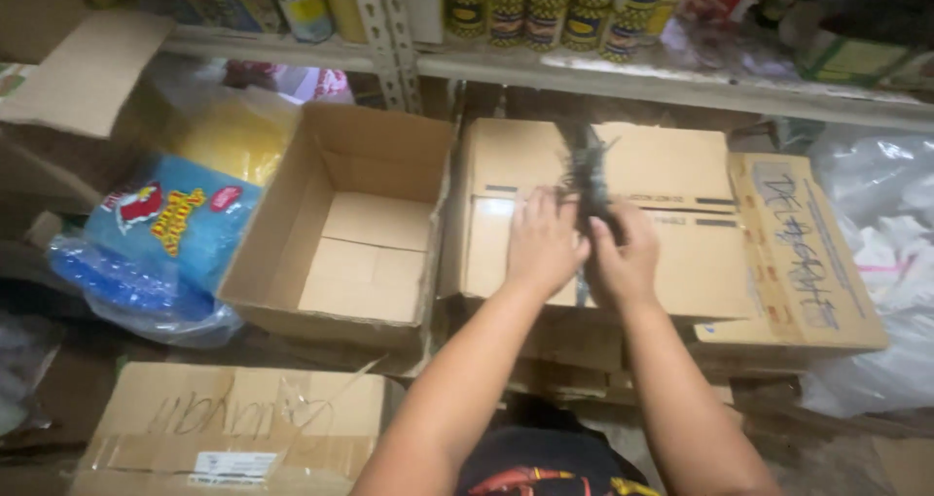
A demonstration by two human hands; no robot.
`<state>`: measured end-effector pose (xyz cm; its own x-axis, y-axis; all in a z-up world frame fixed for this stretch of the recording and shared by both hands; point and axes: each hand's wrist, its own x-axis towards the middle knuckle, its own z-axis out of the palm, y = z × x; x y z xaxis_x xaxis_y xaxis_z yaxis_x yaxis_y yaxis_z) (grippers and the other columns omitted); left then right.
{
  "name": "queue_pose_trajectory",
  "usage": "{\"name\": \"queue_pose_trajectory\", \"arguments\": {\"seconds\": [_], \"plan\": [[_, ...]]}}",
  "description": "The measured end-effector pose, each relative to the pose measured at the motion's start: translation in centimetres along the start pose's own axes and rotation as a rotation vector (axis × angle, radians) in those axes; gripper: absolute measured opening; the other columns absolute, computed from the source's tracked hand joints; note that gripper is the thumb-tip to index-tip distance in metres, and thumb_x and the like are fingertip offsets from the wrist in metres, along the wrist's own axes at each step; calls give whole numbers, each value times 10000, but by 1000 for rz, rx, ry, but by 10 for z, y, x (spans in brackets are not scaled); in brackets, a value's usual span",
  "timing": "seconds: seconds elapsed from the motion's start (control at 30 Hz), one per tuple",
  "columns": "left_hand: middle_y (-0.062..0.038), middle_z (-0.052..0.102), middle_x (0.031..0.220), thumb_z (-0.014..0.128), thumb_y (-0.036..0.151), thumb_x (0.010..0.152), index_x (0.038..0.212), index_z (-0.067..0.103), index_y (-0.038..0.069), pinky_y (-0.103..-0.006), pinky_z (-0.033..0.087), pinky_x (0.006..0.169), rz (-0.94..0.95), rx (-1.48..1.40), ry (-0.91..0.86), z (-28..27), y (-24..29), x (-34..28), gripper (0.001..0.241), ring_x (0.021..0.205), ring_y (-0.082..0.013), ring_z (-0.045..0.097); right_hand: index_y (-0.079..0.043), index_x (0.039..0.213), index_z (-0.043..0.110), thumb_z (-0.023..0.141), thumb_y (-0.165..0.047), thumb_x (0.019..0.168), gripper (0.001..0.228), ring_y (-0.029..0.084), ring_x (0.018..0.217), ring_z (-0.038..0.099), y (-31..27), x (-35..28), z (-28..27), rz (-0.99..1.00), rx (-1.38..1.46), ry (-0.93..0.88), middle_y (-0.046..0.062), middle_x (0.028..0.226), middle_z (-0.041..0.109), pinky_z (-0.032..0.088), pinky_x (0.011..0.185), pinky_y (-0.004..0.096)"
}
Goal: Organizing canned goods and other items on store shelves.
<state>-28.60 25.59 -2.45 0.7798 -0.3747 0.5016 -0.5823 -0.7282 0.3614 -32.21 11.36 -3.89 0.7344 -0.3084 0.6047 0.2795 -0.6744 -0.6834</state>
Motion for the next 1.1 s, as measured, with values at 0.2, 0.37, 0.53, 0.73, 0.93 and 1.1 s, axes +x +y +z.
{"name": "queue_pose_trajectory", "arguments": {"seconds": [0.2, 0.37, 0.53, 0.73, 0.93, 1.1], "plan": [[-244, 516, 1403, 714, 441, 752, 1324, 610, -2, -548, 221, 1212, -25, 42, 39, 4, 1, 0, 731, 1388, -385, 415, 18, 1104, 650, 659, -41, 937, 177, 331, 1320, 582, 12, -11, -15, -109, 198, -146, 204, 1362, 636, 437, 1128, 412], [-203, 547, 1380, 715, 373, 855, 1218, 683, 88, -556, 227, 1226, -6, -9, 52, 6, 2, -2, 462, 1375, -374, 438, 19, 1173, 618, 643, -27, 960, 220, 287, 1265, 571, 40, -16, -19, 57, 574, -218, 166, 1340, 603, 464, 1080, 393], [-140, 579, 1356, 769, 200, 768, 1247, 667, 91, -525, 255, 1259, 0, -113, 136, -5, 2, 1, 502, 1370, -343, 472, 5, 1223, 587, 664, 5, 936, 297, 213, 973, 651, 56, -8, -30, 375, 958, -329, 112, 1103, 681, 555, 867, 355], [-76, 595, 1305, 770, 147, 739, 1131, 686, 213, -541, 215, 1253, -21, -235, 74, -4, 10, 5, 406, 1366, -321, 483, -31, 1149, 578, 712, 46, 858, 330, 147, 971, 658, 43, -5, -35, 273, 682, -373, 55, 1056, 693, 553, 862, 308], [-54, 743, 1154, 774, 264, 848, 1035, 736, 168, -592, 158, 1195, -245, -418, 181, 12, 26, 8, 213, 1334, -340, 501, -41, 1094, 559, 677, 5, 955, 188, 168, 986, 680, 44, 0, -34, 360, 875, -295, 86, 1063, 690, 583, 887, 322], [-74, 737, 1009, 474, 602, 1056, 1023, 709, 154, -419, 498, 1052, -1015, -706, 45, -1, 17, -3, 507, 1036, -230, 695, -35, 1129, 524, 585, 12, 1018, 135, 230, 1097, 645, 37, -1, -33, 381, 1086, -223, 122, 1140, 665, 538, 1036, 439]]}}
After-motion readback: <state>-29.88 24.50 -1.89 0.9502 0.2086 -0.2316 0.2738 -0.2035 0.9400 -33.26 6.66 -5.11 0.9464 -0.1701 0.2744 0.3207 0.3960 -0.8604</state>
